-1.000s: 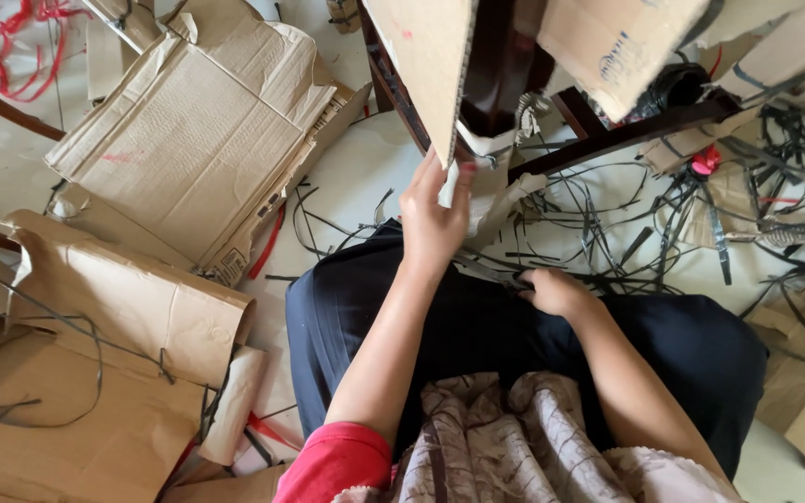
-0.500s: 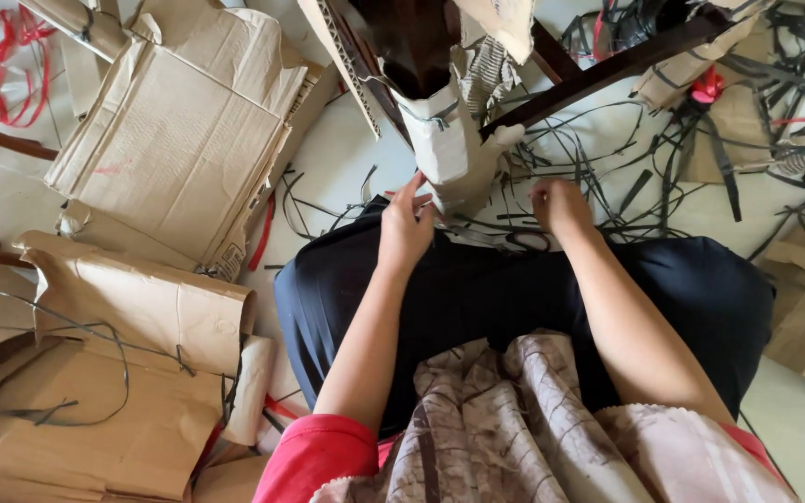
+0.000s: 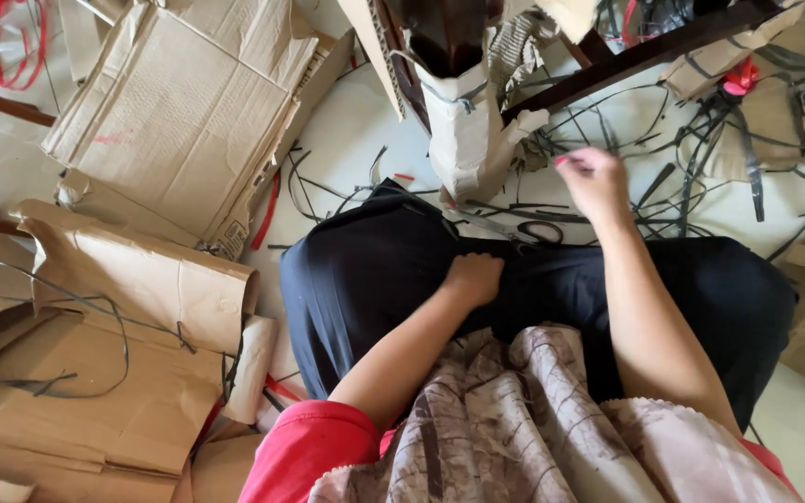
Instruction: Securing cardboard protection around a furniture leg using plastic straps and scissors.
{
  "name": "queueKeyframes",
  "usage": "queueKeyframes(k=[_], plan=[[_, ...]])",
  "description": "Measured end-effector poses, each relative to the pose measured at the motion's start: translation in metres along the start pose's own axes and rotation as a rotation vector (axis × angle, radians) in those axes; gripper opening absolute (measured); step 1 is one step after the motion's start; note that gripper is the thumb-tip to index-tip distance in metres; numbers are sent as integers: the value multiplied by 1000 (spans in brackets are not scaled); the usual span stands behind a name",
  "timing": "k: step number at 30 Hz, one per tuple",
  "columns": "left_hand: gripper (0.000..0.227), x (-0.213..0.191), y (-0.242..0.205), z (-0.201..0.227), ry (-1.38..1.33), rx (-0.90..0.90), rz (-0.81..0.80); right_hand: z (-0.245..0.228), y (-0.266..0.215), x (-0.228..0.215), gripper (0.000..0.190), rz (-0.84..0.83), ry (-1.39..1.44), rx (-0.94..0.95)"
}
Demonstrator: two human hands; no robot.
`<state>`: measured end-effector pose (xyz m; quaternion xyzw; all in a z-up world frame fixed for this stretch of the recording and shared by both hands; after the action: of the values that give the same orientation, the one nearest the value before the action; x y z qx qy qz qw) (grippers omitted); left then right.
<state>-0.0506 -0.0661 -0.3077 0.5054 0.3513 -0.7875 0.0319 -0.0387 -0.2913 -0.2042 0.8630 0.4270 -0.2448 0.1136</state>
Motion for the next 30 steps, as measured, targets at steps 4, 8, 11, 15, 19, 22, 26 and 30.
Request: queueKeyframes(k=[4, 8, 11, 15, 19, 22, 26, 30], plan=[[45, -24, -19, 28, 24, 77, -42, -41, -24, -26, 77, 135, -321, 156], [45, -36, -26, 26, -65, 62, -51, -41, -42, 35, 41, -75, -455, 9], [44, -32, -22, 25, -52, 67, -51, 35, -37, 107, 19, -213, -638, -137], [44, -53, -38, 27, -120, 65, -65, 106, -23, 172, 13, -399, -772, -257], [44, -84, -52, 21, -292, 2, -41, 72, -35, 151, 23, -470, -717, -130], [41, -87, -54, 11, -307, -29, 40, 95, -33, 163, 19, -459, -690, -111], [41, -66, -36, -1, -377, -45, 96, 107, -26, 178, 17, -474, -708, -207], [33, -45, -2, -34, -477, -41, 351, 65, -30, 153, 14, -308, -635, -311]])
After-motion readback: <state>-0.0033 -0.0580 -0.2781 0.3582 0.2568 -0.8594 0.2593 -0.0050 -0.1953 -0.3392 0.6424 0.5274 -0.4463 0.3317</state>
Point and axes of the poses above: each hand's wrist, its own y-axis towards the middle knuckle, its own x-axis out of the palm, z = x × y, the point moved 9 cm from there along y, towards the middle knuckle, and after that the axes turned 4 degrees about y, right-handed, at the moved point
